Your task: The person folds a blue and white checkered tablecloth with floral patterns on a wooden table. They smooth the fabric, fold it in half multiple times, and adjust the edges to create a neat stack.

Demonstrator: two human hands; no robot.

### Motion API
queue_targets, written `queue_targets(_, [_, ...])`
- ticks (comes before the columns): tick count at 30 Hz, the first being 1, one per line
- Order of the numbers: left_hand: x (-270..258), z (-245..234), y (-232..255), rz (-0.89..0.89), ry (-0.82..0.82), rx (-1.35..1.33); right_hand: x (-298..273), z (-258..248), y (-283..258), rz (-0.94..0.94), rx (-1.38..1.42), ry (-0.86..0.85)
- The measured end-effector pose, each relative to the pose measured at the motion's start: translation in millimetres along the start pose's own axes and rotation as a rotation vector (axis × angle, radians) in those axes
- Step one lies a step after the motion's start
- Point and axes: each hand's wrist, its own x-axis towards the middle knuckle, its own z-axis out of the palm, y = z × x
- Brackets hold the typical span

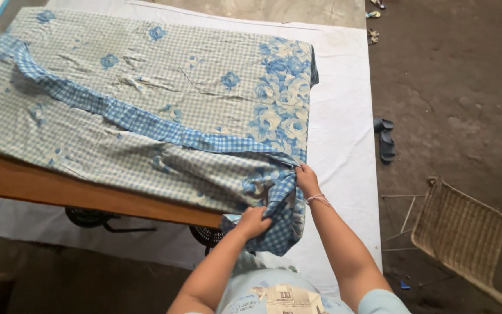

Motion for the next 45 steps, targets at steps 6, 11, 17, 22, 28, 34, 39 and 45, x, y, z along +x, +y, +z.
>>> queue_targets(6, [-15.8, -16.1, 30.8, 0.098, -0.104, -0.351, 24.2, 3.1, 7.2, 0.022, -0.044, -0.013])
queue_targets(11, [-32.9, -24.3, 79.4, 0.097, -0.168, -0.515, 62.4, 7.3, 35.1, 0.035, -0.072, -0.096])
queue_targets(17, [-23.0, -26.1, 155.9, 0.056, -0.189, -0.488, 67.5, -18.9, -0.8, -0.115, -0.188, -0.298])
queue_targets(22, [31.9, 36.2, 191.2, 0.010, -0.102, -0.566, 90.1, -41.9, -9.6, -0.297, -0.290, -0.419])
queue_targets(28, [55.4, 54.0, 222.0, -0.049, 0.031, -0.636, 112.9, -49.8, -28.6, -0.440, -0.317, -0.487])
queue_targets(34, [73.6, 84.6, 236.5, -0.118, 0.152, -0.670, 110.5, -67.9, -47.4, -0.513, -0.280, -0.509])
queue_targets(39, [73.9, 71.7, 253.5, -0.127, 0.208, -0.681, 135.2, -62.2, -47.6, -0.537, -0.280, -0.504])
queue_targets(45, [82.8, 51.3, 264.6, -0.118, 0.231, -0.737, 165.8, -56.1, -58.4, -0.572, -0.270, -0.478])
